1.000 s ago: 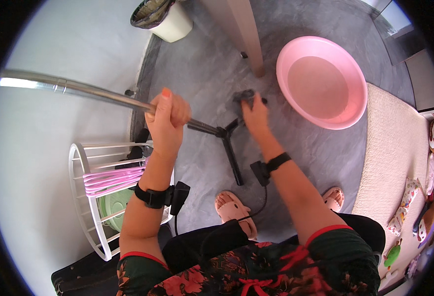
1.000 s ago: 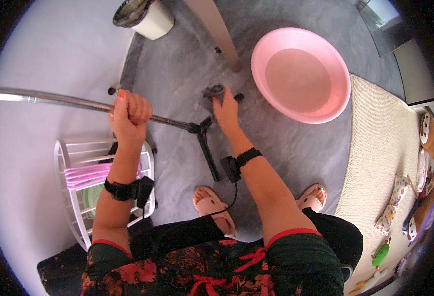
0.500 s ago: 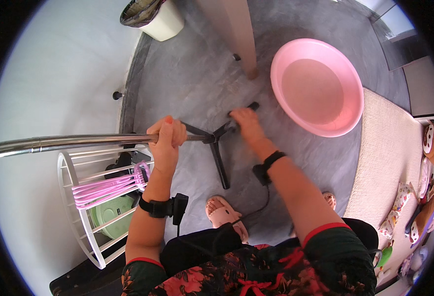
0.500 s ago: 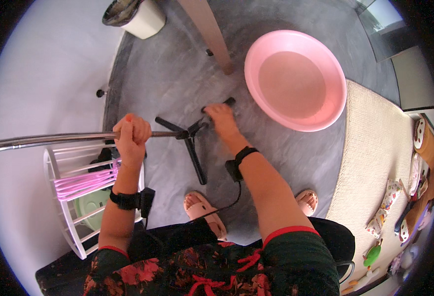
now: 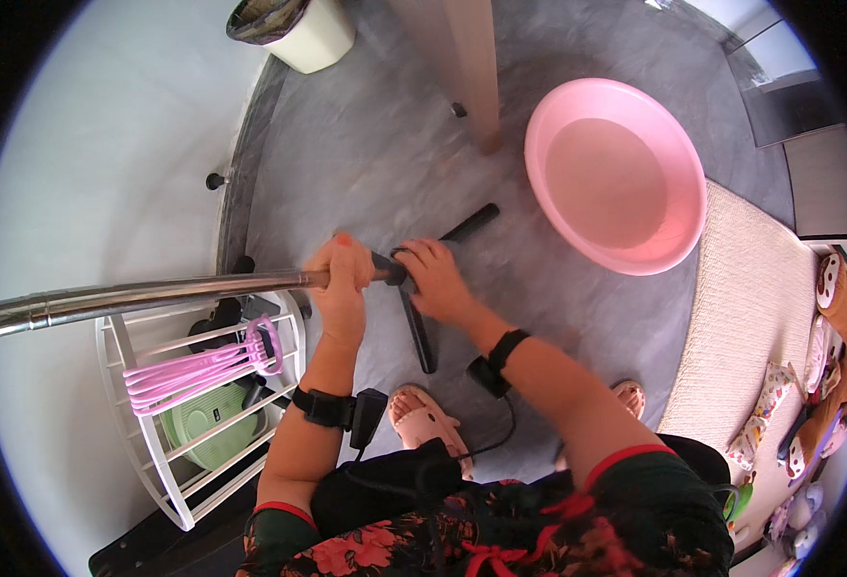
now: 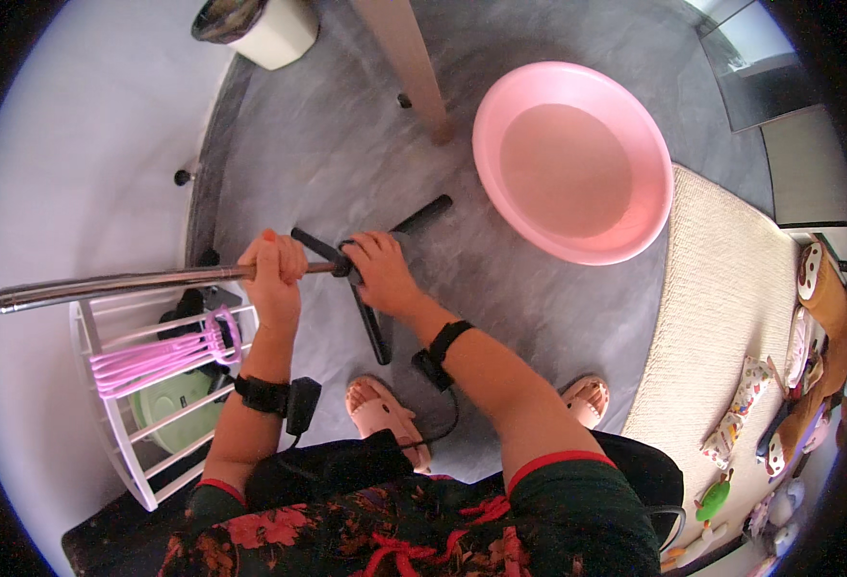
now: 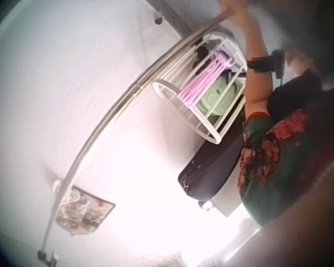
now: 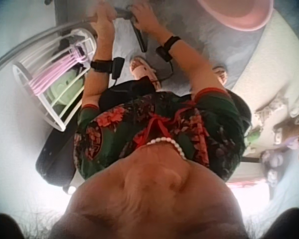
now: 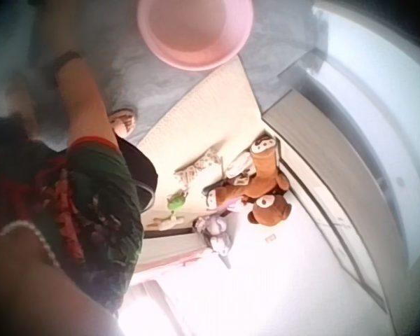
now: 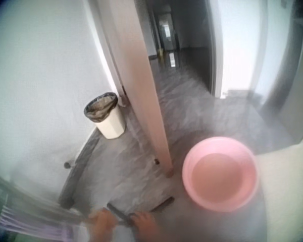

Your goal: The person wipes down the legs and central pole of a camera tripod with a cloth, dipping the cloth into a basin of water several times to rinse it.

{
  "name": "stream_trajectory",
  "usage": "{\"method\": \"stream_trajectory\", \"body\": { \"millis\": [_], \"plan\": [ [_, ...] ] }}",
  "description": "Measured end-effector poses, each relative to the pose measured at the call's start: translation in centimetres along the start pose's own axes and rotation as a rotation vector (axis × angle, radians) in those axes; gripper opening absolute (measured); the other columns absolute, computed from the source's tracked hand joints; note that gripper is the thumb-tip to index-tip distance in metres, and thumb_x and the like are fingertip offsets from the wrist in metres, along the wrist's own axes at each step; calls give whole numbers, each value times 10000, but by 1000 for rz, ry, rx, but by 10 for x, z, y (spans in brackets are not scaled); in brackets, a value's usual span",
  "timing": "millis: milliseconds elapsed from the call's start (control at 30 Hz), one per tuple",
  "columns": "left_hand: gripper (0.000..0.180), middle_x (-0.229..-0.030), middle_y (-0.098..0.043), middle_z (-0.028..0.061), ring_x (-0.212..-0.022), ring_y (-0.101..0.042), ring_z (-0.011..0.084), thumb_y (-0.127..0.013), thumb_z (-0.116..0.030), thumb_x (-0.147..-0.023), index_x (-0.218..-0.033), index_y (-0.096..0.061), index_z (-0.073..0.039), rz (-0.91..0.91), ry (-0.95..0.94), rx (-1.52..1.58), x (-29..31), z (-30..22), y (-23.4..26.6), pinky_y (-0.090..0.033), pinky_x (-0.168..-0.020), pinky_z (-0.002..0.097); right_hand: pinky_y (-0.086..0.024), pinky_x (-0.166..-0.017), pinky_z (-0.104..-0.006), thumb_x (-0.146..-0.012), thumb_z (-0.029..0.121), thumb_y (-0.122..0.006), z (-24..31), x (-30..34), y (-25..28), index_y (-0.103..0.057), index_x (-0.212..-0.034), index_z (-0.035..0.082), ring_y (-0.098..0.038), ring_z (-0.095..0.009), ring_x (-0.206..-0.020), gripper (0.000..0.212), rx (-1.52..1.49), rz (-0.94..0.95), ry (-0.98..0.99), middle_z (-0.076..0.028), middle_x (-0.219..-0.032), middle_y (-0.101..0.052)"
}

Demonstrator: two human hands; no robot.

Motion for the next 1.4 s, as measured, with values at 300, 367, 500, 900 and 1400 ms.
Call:
{"method": "stream_trajectory", "body": {
  "millis": [300, 367, 500, 900, 1400],
  "plan": [
    [376, -523, -297, -10, -466, -267, 88, -422, -147, -986, -623, -342, -88, 16, 102, 34, -1, 18, -9, -230, -450, 263, -337, -1005, -445, -761, -27, -537, -89, 1, 19, -554, -1167, 107, -451, -304, -1183, 427, 161, 113, 106, -98, -1269, -501],
    [377, -530, -297, -10, -481, -277, 93, -430, -155, -983, -623, -338, -92, -7, 143, -1, 4, 17, 2, -238, -465, 263, -347, -1009, -450, -767, -19, -543, -110, -4, 43, -558, -1153, 101, -454, -313, -1190, 404, 249, 81, 74, -105, -1305, -489],
    [328, -577, -334, -20, -520, -295, 72, -476, -184, -972, -674, -388, -80, -107, 112, -10, 5, 18, 3, -245, -490, 248, -358, -1014, -449, -762, -34, -542, -146, 4, 62, -551, -1153, 93, -458, -338, -1187, 411, 220, 84, -118, -106, -1316, -492],
    [424, -522, -284, -27, -456, -250, 71, -492, -129, -951, -571, -308, -95, -93, 5, 164, 3, -24, 10, -206, -450, 266, -430, -937, -427, -685, -72, -618, -159, 50, 107, -585, -1078, 94, -508, -362, -1088, 427, 321, -88, -576, -107, -1216, -568],
    [431, -505, -272, -1, -445, -232, 112, -427, -145, -963, -557, -307, -66, 212, 77, 174, 33, -13, -5, -207, -439, 283, -365, -977, -433, -668, -108, -576, 15, 6, 9, -578, -1107, 83, -477, -343, -1139, 479, -212, 136, 109, -115, -1214, -550]
  ]
}}
Point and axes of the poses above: each hand's wrist, its own x-axis away from the middle knuckle, its own y-axis out of the back of the hand, z = x × y, the point moved 8 cm from there along -x, towards the middle knuckle
